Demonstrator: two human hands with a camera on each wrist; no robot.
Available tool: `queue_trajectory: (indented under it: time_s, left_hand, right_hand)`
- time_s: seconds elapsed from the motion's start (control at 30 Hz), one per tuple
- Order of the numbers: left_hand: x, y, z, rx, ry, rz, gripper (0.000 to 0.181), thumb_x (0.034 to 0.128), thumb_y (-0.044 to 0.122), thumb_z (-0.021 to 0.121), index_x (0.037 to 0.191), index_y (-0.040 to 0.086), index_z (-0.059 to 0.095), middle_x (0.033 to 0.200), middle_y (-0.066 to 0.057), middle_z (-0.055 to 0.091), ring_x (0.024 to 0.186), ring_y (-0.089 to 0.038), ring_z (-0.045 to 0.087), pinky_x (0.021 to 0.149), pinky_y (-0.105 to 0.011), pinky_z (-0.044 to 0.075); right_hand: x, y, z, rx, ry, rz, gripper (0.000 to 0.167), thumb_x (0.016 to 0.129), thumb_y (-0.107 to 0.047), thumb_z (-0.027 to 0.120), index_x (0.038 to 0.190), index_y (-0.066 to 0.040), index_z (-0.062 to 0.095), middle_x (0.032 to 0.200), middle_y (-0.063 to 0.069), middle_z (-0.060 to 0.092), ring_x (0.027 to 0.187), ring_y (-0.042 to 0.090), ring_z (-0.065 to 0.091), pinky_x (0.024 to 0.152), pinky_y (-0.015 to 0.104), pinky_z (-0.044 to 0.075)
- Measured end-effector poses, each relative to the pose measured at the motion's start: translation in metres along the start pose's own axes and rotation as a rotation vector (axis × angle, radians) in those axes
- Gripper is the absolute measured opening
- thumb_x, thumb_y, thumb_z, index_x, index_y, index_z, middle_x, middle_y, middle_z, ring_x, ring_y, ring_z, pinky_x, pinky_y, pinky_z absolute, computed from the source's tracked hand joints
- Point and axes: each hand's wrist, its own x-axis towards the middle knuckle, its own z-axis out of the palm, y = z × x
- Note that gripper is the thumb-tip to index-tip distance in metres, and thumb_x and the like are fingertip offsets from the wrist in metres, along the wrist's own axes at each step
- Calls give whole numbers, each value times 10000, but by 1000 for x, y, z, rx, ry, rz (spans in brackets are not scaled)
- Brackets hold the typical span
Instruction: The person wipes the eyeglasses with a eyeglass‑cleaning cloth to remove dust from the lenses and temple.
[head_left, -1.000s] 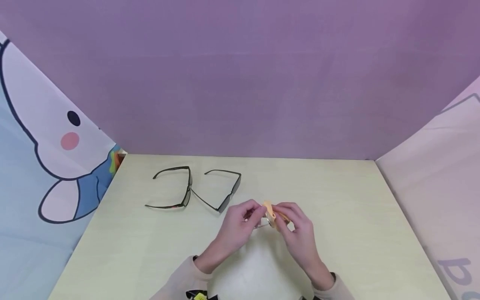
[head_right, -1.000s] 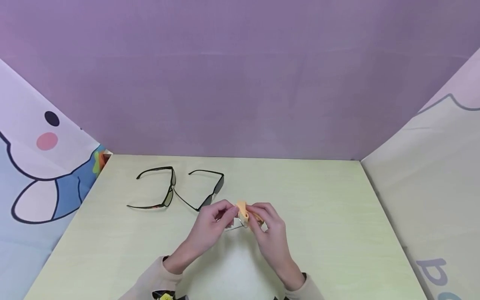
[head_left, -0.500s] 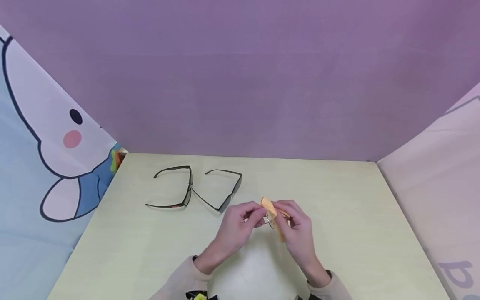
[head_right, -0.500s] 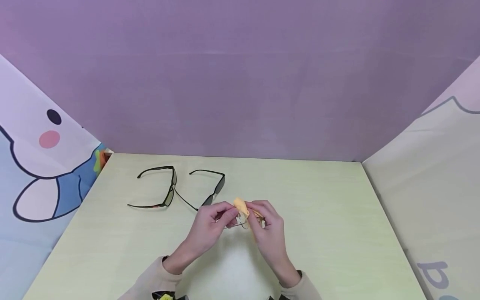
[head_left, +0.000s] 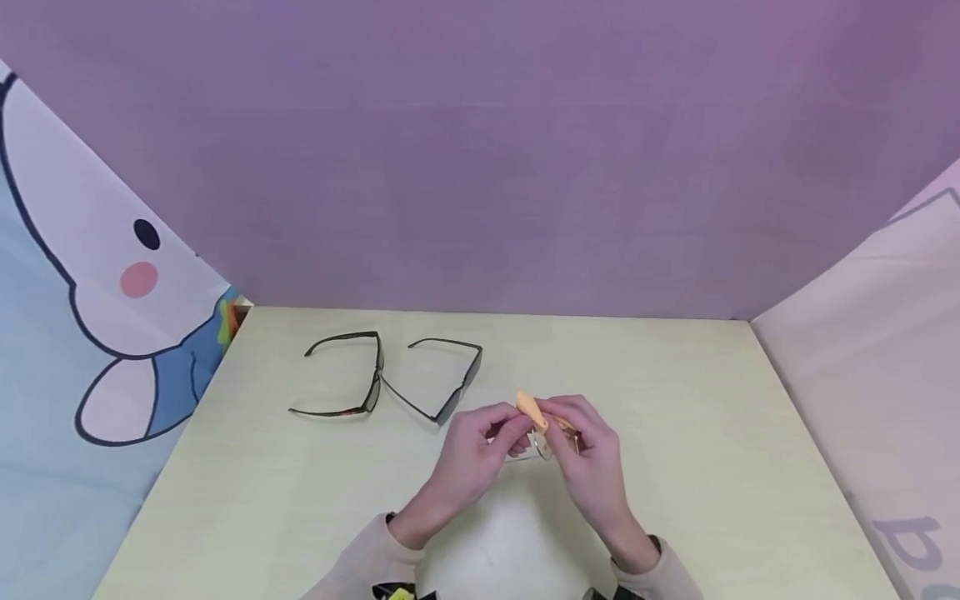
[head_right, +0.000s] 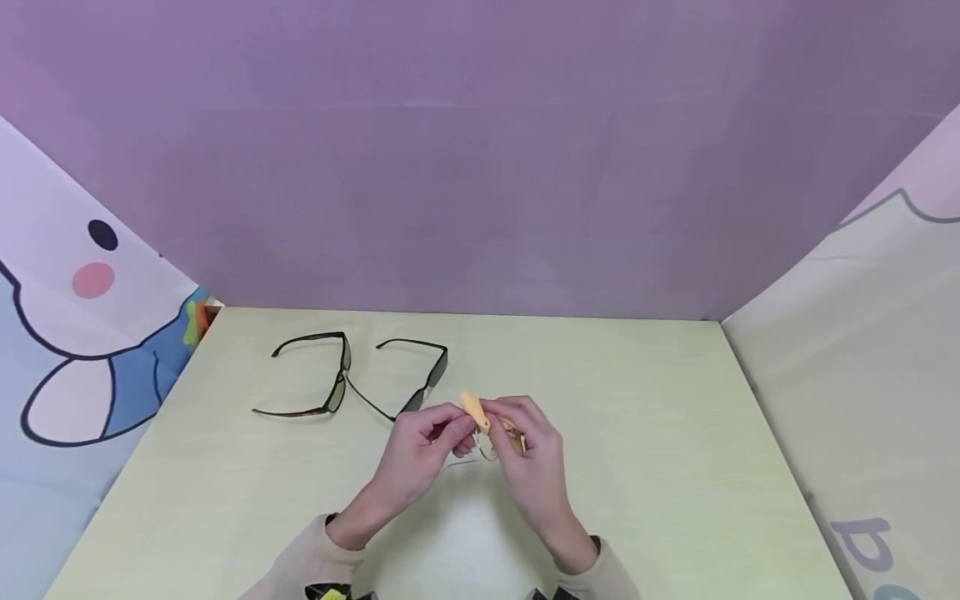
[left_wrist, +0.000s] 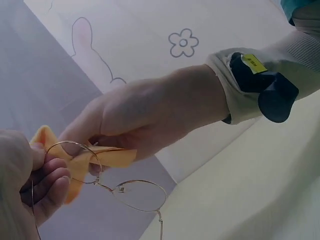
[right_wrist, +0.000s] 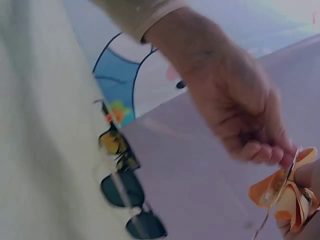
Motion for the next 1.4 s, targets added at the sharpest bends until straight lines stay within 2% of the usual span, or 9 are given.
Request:
queue_trajectory:
  time_s: [0.1, 0.3, 0.43, 0.57, 0.77, 0.83, 1.07, 1.17, 1.4]
  left_hand:
    - [1, 1, -2, 37, 28, 10, 178, 1019, 140, 653, 965, 23, 774, 755, -78, 713, 658, -99, 633, 603, -265, 582]
    - [3, -2, -4, 53, 37, 18, 168, 1012, 125, 662, 937, 24, 773, 742, -74, 712, 647, -103, 636, 578, -254, 570]
    - [2, -5, -3, 41, 10, 19, 135, 1005, 94, 664, 971, 18, 770, 755, -71, 714, 663, -127, 655, 610, -293, 602]
    - [1, -3, -3, 46, 13, 7, 140, 1011, 102, 656, 984, 26, 770, 760, -76, 709, 661, -133, 646, 611, -263, 590]
    - [2, -1, -4, 41, 75, -67, 153, 1014, 102, 650, 937, 47, 770, 754, -62, 710, 657, -115, 641, 616, -296, 598]
    - [3, -1, -4, 38, 94, -72, 148, 1010, 99, 656, 931, 55, 772, 750, -32, 712, 656, -107, 642, 617, -284, 597]
    - [2, -2, 1, 114, 84, 33, 144, 1011, 100, 657, 953, 33, 771, 758, -78, 720, 664, -74, 633, 601, -231, 579]
    - [1, -1, 2, 119, 107, 50, 140, 1009, 91, 658, 952, 32, 771, 754, -57, 720, 661, -86, 641, 605, -232, 582]
    - [2, -2, 0, 120, 175, 66, 149, 998, 69, 664, 889, 26, 757, 726, -82, 703, 630, -108, 641, 588, -239, 578]
  right_hand:
    - [0, 9, -2, -33, -21, 33, 243, 930, 121, 654, 1120, 2, 748, 1029, 101, 704, 802, 57, 609, 606, 191, 544]
    - [0, 14, -3, -21, -62, 120, 214, 952, 66, 663, 1111, -43, 756, 1037, 72, 706, 699, 70, 582, 487, 210, 497]
    - [2, 4, -1, 30, -58, 90, 227, 951, 78, 655, 1132, -23, 748, 1052, 82, 693, 673, 50, 555, 463, 187, 461]
    - [3, 3, 1, 50, -56, 71, 231, 942, 106, 642, 1132, 15, 737, 1045, 106, 693, 776, 60, 596, 576, 183, 518]
    - [0, 11, 1, -72, -52, 168, 191, 948, 63, 671, 1093, -25, 760, 1019, 56, 717, 785, 61, 611, 565, 221, 540]
    - [-1, 11, 1, -86, -52, 194, 197, 948, 59, 675, 1094, -38, 764, 1023, 39, 716, 776, 64, 607, 559, 220, 535]
    - [3, -4, 4, -31, -13, 105, 229, 952, 59, 671, 1133, -52, 757, 1064, 68, 701, 674, 47, 540, 468, 199, 468]
    - [2, -5, 6, -33, 0, 84, 240, 951, 66, 669, 1139, -58, 753, 1057, 62, 697, 680, 46, 531, 471, 196, 461]
    - [-5, 6, 8, -50, -1, 159, 248, 966, 75, 644, 1144, -66, 743, 1039, 41, 694, 730, 64, 579, 534, 203, 503]
